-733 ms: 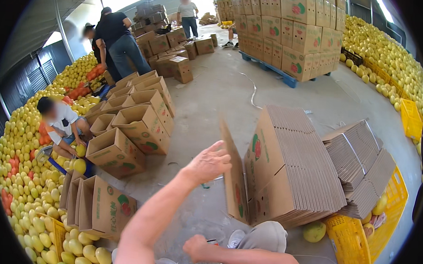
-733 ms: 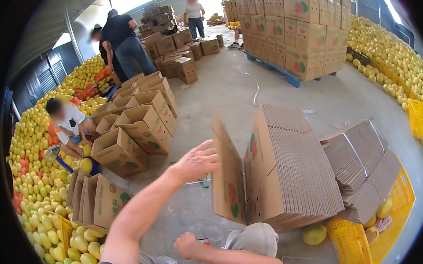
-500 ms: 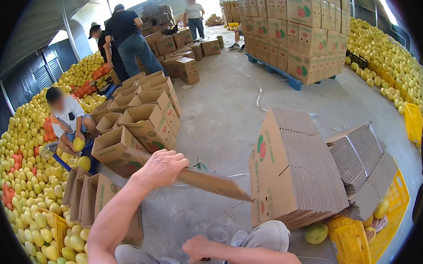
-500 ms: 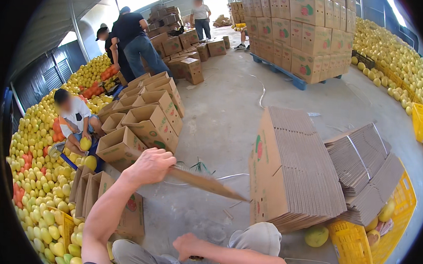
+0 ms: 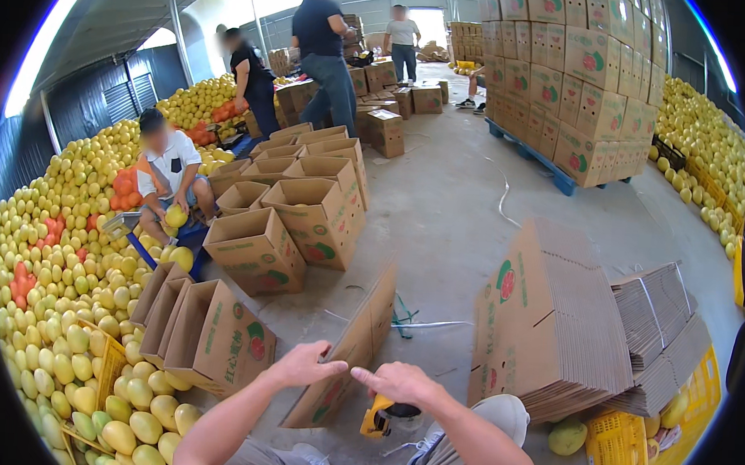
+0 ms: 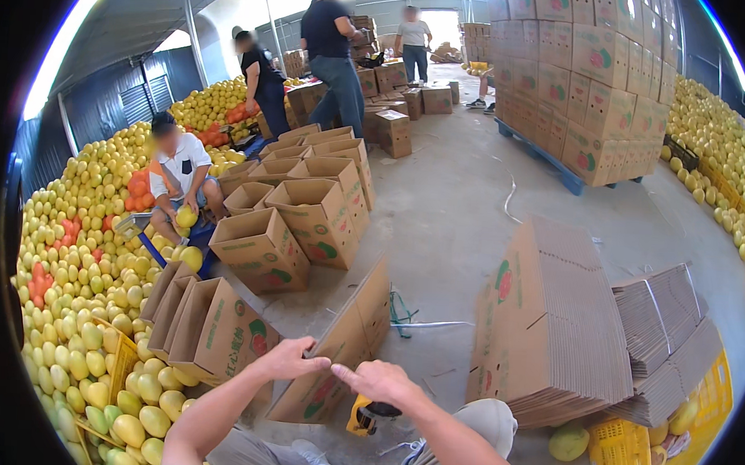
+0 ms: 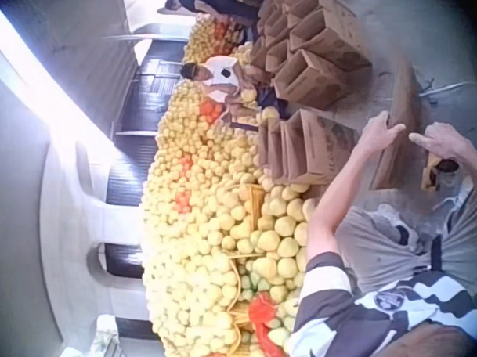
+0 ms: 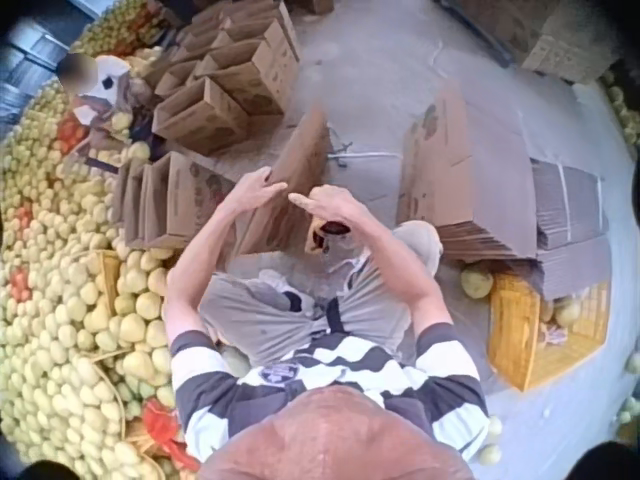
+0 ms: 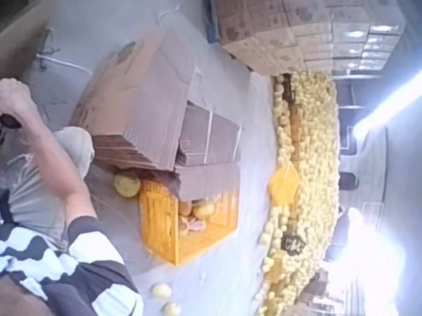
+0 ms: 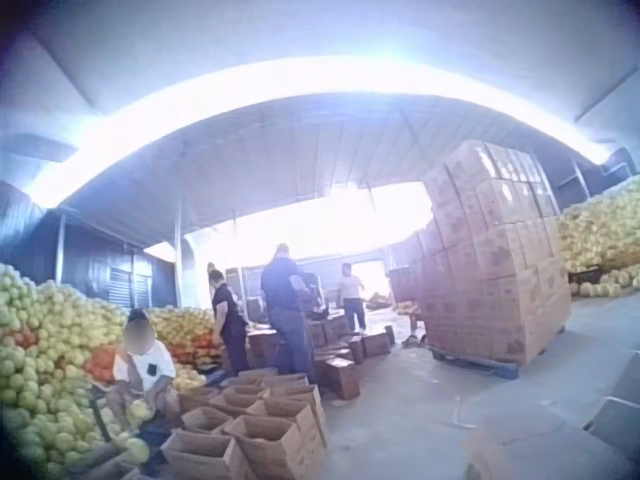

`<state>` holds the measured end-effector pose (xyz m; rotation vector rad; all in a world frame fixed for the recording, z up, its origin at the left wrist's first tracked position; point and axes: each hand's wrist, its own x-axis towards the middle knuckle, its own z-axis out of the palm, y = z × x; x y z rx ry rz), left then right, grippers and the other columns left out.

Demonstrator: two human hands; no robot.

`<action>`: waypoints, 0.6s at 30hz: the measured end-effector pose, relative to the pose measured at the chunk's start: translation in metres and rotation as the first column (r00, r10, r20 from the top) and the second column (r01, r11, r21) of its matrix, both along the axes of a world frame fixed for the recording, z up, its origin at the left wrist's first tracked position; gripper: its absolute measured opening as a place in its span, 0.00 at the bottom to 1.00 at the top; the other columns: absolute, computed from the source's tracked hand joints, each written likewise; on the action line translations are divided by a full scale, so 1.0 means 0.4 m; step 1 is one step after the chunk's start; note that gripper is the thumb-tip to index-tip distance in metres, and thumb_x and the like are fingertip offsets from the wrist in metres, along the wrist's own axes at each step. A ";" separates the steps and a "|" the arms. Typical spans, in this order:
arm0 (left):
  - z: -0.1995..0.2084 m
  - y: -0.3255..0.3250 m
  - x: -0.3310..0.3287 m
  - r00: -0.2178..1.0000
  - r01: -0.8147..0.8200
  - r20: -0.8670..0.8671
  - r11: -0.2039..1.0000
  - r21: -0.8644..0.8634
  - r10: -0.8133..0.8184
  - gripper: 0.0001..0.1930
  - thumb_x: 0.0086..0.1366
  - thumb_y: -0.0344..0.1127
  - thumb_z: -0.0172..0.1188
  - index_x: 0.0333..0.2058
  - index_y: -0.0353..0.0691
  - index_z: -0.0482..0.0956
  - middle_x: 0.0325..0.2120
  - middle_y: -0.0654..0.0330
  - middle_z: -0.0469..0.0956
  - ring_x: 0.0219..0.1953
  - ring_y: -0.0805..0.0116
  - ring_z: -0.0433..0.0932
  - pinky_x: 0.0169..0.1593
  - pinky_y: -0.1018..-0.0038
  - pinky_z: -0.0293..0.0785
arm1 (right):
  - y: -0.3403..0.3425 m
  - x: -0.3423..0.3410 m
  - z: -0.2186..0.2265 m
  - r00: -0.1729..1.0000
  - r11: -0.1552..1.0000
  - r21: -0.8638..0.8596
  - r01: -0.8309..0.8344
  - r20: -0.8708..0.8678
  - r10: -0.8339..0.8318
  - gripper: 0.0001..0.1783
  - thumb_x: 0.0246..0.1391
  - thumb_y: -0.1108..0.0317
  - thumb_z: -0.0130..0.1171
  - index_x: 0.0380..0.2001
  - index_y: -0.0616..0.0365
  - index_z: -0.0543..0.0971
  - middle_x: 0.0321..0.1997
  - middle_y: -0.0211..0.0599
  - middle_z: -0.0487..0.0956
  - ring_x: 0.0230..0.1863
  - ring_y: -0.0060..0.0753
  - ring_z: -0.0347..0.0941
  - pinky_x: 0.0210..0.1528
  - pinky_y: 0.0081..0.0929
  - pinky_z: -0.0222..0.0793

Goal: The person sits on the floor and repeatedly folds flat cardboard sheets into open boxes, then uses a handheld tape dispenser to seal the seams. The person places each finished box aside and continues the cycle with new sheets.

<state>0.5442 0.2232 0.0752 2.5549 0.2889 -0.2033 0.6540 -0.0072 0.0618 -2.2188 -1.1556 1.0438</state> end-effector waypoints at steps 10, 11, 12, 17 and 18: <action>-0.082 0.009 -0.005 0.972 -0.237 -0.111 0.877 -0.419 0.209 0.39 0.70 0.68 0.56 0.58 0.32 0.78 0.49 0.56 0.82 0.51 0.66 0.78 0.58 0.69 0.72 | 0.129 0.079 -0.046 0.968 0.988 0.022 0.154 -0.207 -0.146 0.56 0.59 0.15 0.33 0.35 0.57 0.91 0.41 0.57 0.84 0.47 0.52 0.80 0.60 0.40 0.71; -0.090 0.011 -0.003 0.971 -0.237 -0.092 0.865 -0.443 0.219 0.39 0.71 0.68 0.55 0.57 0.32 0.79 0.49 0.56 0.82 0.51 0.66 0.78 0.58 0.70 0.72 | 0.138 0.075 -0.044 0.966 0.988 0.078 0.135 -0.231 -0.114 0.56 0.58 0.15 0.34 0.36 0.57 0.91 0.41 0.58 0.84 0.47 0.51 0.80 0.59 0.40 0.72; -0.095 0.011 -0.002 0.970 -0.239 -0.073 0.852 -0.466 0.232 0.38 0.72 0.67 0.55 0.57 0.32 0.79 0.50 0.57 0.81 0.51 0.67 0.77 0.58 0.70 0.72 | 0.138 0.071 -0.038 0.954 0.982 0.103 0.161 -0.271 -0.128 0.53 0.60 0.18 0.38 0.37 0.61 0.90 0.39 0.54 0.85 0.44 0.46 0.81 0.53 0.38 0.76; -0.056 0.005 0.037 0.963 -0.266 -0.183 0.809 -0.524 0.199 0.38 0.66 0.68 0.62 0.56 0.36 0.80 0.49 0.58 0.80 0.50 0.69 0.76 0.50 0.71 0.76 | 0.117 0.092 -0.043 0.851 0.973 0.049 0.228 -0.495 -0.174 0.51 0.63 0.22 0.43 0.35 0.67 0.89 0.35 0.43 0.86 0.38 0.34 0.80 0.47 0.29 0.77; -0.050 0.007 0.036 0.962 -0.269 -0.181 0.804 -0.531 0.203 0.38 0.65 0.68 0.64 0.56 0.37 0.80 0.49 0.59 0.80 0.50 0.70 0.76 0.48 0.71 0.76 | 0.124 0.097 -0.066 0.854 0.976 0.028 0.215 -0.491 -0.174 0.51 0.63 0.21 0.43 0.35 0.66 0.89 0.35 0.43 0.86 0.39 0.34 0.80 0.48 0.30 0.77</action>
